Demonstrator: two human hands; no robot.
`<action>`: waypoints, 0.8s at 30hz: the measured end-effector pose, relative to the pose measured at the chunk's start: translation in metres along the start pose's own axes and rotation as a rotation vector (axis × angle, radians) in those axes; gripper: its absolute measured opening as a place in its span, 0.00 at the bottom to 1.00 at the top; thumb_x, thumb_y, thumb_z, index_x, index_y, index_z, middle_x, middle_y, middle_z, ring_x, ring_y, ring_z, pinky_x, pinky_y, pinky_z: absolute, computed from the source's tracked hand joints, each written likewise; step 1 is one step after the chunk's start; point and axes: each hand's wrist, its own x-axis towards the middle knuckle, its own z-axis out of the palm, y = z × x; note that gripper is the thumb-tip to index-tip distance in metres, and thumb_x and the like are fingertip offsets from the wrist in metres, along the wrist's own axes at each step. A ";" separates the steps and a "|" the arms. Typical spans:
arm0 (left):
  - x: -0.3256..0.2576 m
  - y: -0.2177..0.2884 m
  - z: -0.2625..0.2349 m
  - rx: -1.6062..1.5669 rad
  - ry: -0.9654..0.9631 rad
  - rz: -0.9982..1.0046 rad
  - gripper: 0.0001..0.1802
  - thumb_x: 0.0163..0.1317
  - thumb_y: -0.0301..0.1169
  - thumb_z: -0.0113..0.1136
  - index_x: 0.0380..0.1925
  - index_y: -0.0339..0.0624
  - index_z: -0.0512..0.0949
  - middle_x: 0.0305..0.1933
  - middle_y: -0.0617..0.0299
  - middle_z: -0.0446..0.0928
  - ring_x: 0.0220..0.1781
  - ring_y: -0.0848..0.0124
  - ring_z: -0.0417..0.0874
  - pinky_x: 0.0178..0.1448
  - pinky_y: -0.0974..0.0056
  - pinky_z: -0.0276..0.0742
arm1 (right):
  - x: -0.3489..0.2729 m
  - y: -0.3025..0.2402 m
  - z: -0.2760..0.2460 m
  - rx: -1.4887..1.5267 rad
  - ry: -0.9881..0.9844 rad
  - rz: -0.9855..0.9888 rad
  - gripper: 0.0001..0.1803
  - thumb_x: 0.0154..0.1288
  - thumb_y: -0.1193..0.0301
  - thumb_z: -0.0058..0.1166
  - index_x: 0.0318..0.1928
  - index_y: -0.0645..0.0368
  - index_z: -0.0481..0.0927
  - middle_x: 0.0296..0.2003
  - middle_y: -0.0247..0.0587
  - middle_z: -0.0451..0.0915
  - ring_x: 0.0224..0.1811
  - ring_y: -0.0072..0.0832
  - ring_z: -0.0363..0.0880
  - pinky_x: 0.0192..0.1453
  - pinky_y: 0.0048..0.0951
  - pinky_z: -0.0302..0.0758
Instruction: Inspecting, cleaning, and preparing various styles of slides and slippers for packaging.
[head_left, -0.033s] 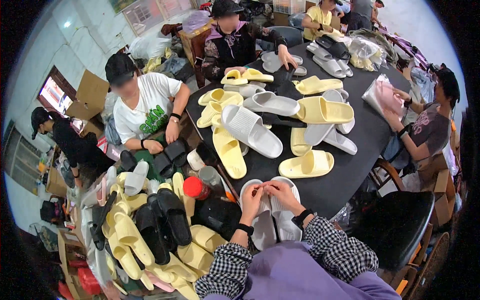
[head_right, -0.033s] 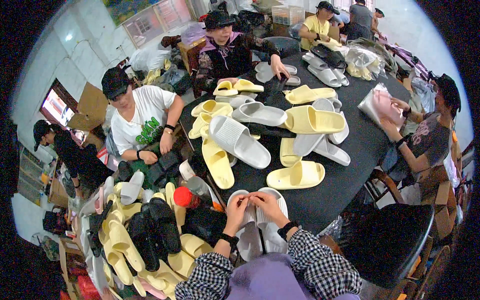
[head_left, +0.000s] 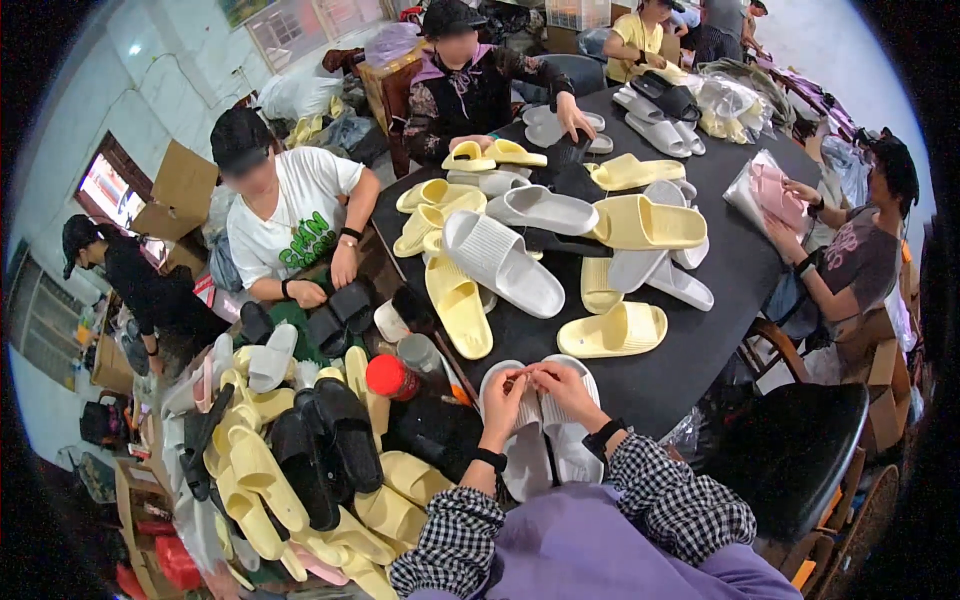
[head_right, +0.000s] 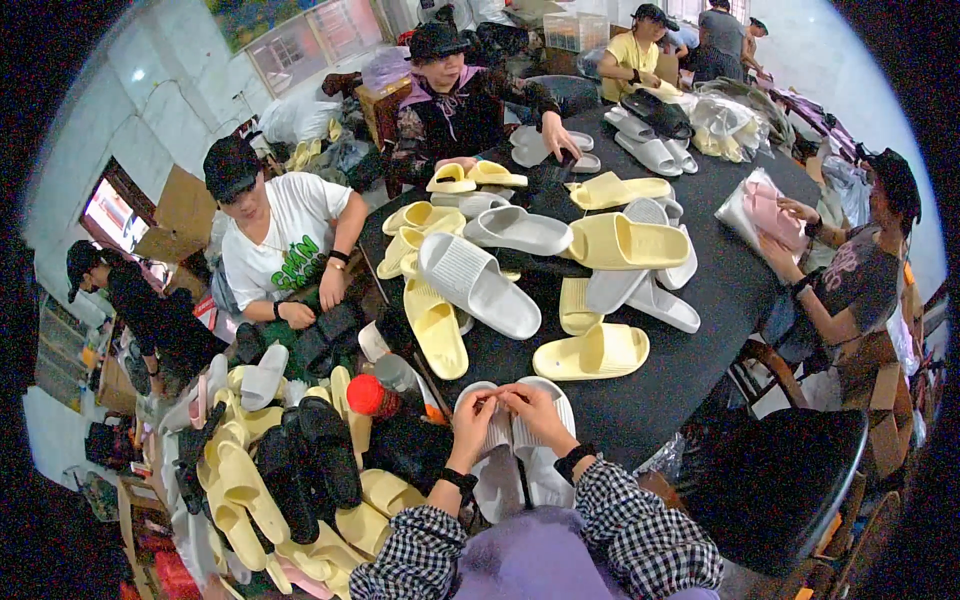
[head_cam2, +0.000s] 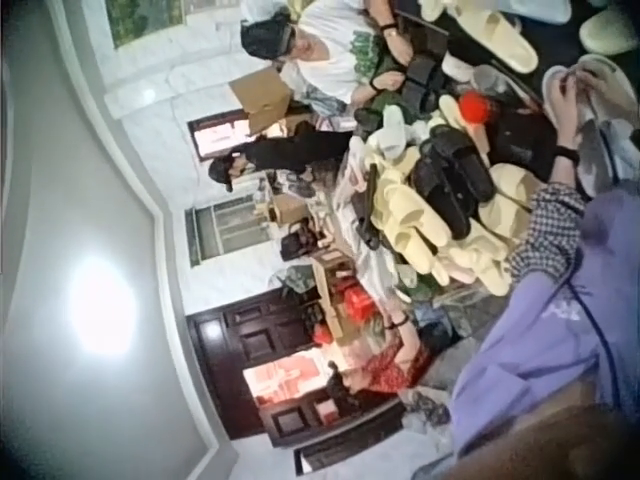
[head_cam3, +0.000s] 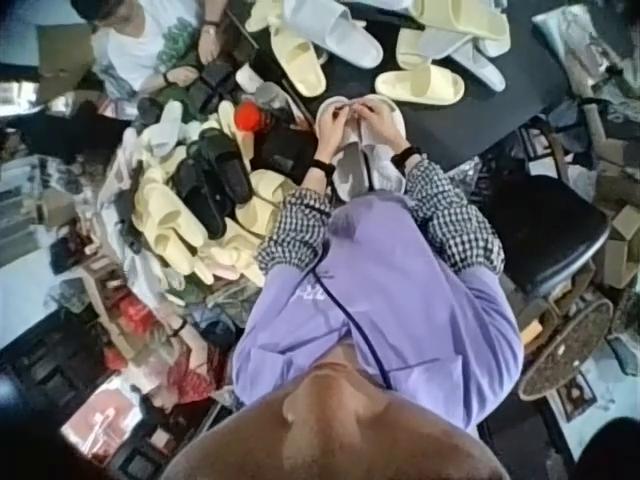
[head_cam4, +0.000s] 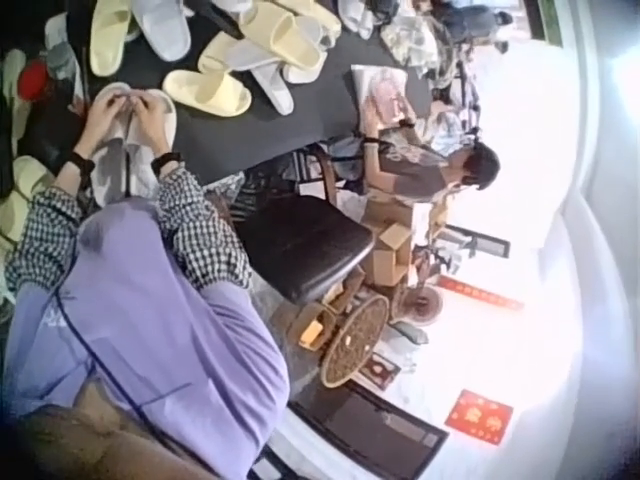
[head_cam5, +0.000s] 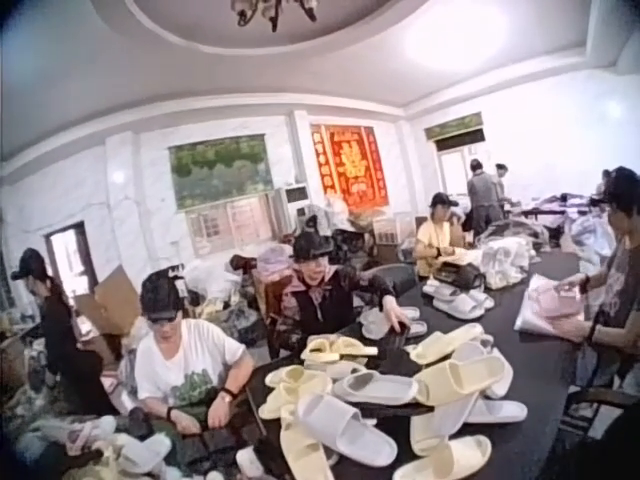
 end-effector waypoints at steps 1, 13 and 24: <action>0.001 0.000 0.001 -0.002 -0.004 0.000 0.08 0.65 0.29 0.56 0.40 0.36 0.78 0.35 0.63 0.77 0.35 0.76 0.75 0.40 0.70 0.71 | 0.001 0.003 -0.002 -0.001 0.004 0.001 0.13 0.69 0.70 0.49 0.46 0.65 0.80 0.33 0.29 0.77 0.32 0.15 0.72 0.39 0.18 0.70; 0.002 0.001 0.003 0.148 0.033 0.140 0.06 0.62 0.27 0.58 0.35 0.35 0.78 0.33 0.61 0.76 0.33 0.73 0.76 0.39 0.68 0.73 | 0.002 0.001 -0.004 -0.019 0.002 -0.083 0.10 0.70 0.70 0.48 0.42 0.63 0.78 0.31 0.28 0.75 0.33 0.14 0.70 0.40 0.17 0.69; -0.008 0.005 0.005 0.137 0.085 0.101 0.15 0.63 0.27 0.57 0.49 0.35 0.74 0.46 0.57 0.73 0.35 0.71 0.76 0.41 0.66 0.75 | 0.008 -0.003 -0.011 0.334 0.148 0.008 0.11 0.70 0.70 0.48 0.47 0.62 0.79 0.33 0.27 0.76 0.34 0.13 0.69 0.40 0.18 0.68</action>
